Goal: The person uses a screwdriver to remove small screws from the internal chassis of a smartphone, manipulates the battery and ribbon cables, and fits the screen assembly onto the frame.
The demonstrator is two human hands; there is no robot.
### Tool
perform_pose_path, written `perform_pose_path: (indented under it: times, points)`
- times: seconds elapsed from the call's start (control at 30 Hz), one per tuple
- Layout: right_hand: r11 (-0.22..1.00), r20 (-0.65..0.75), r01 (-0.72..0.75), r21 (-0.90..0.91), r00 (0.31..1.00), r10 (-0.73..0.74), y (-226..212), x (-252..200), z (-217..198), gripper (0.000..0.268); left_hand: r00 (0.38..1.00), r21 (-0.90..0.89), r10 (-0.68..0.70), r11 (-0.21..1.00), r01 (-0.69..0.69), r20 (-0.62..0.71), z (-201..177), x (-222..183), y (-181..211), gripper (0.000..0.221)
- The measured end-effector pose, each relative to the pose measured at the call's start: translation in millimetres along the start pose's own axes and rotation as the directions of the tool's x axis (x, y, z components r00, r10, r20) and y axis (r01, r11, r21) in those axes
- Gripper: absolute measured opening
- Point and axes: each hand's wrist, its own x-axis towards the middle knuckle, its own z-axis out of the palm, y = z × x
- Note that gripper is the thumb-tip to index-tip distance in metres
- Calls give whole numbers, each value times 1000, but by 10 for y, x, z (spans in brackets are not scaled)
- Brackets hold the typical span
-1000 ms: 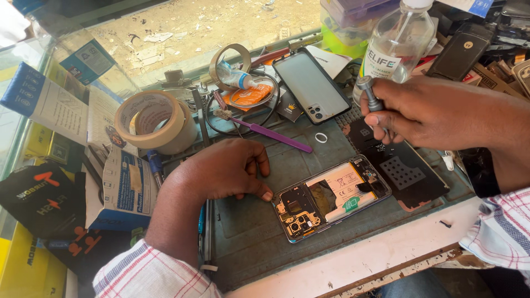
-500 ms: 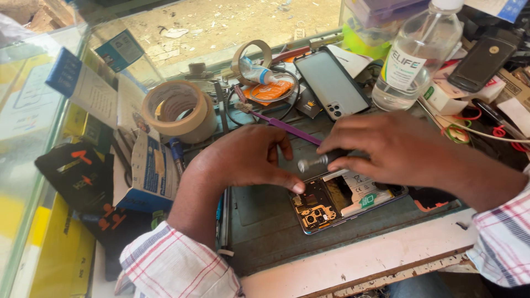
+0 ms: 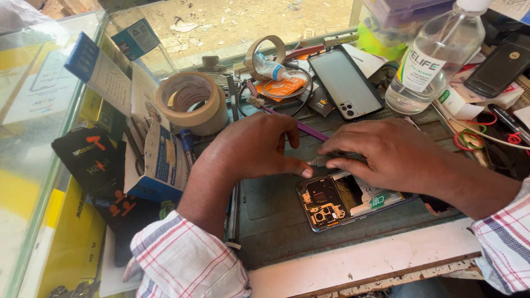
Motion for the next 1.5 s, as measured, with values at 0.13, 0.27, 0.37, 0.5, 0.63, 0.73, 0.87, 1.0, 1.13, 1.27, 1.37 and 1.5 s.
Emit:
perform_pose_path:
  times: [0.13, 0.27, 0.37, 0.5, 0.63, 0.73, 0.87, 1.0, 1.13, 1.27, 1.37, 1.5]
  points:
    - [1000, -31, -19, 25, 999, 19, -36, -33, -105, 25, 1000, 77, -6, 997, 7, -16, 10, -17, 60, 56]
    - [997, 1, -67, 25, 998, 67, 19, -93, -236, 27, 997, 44, 76, 996, -76, -10, 89, -77, 168, 40]
    - [997, 92, -50, 66, 995, 44, 161, -185, -329, 29, 992, 5, 117, 993, -117, -45, 111, -65, 170, 30]
    - [990, 331, -36, 139, 943, -13, 381, -222, -355, 47, 993, 40, 88, 996, -85, -83, 69, -70, 69, 26]
    - [983, 390, 94, 161, 909, -150, 428, -271, -454, 69, 995, -13, 43, 999, -45, -87, 48, -48, 2, 23]
    - [999, 529, 7, 53, 848, -34, 331, -231, -458, 76, 994, -11, 54, 998, -56, -93, 68, -40, 1, 25]
    - [997, 605, -74, -29, 792, 77, 227, -183, -467, 83, 994, -11, 67, 998, -68, -88, 71, -28, 2, 25]
    - [999, 532, -36, 38, 847, 10, 220, -182, -445, 85, 992, -38, 54, 998, -58, -112, 88, -23, 17, 30]
    - [998, 501, 6, 58, 865, -34, 245, -202, -425, 82, 995, -66, 25, 997, -31, -95, 93, 7, 21, 41]
    - [997, 512, 29, 71, 857, -61, 274, -237, -406, 77, 996, -54, 27, 998, -31, -85, 94, 2, 21, 44]
    - [995, 503, 63, 83, 859, -97, 314, -278, -391, 65, 999, -28, 8, 1000, -10, -53, 102, 3, 25, 42]
    - [983, 399, 168, 74, 898, -184, 315, -270, -376, 64, 997, -23, 53, 998, -55, -58, 123, 9, 18, 39]
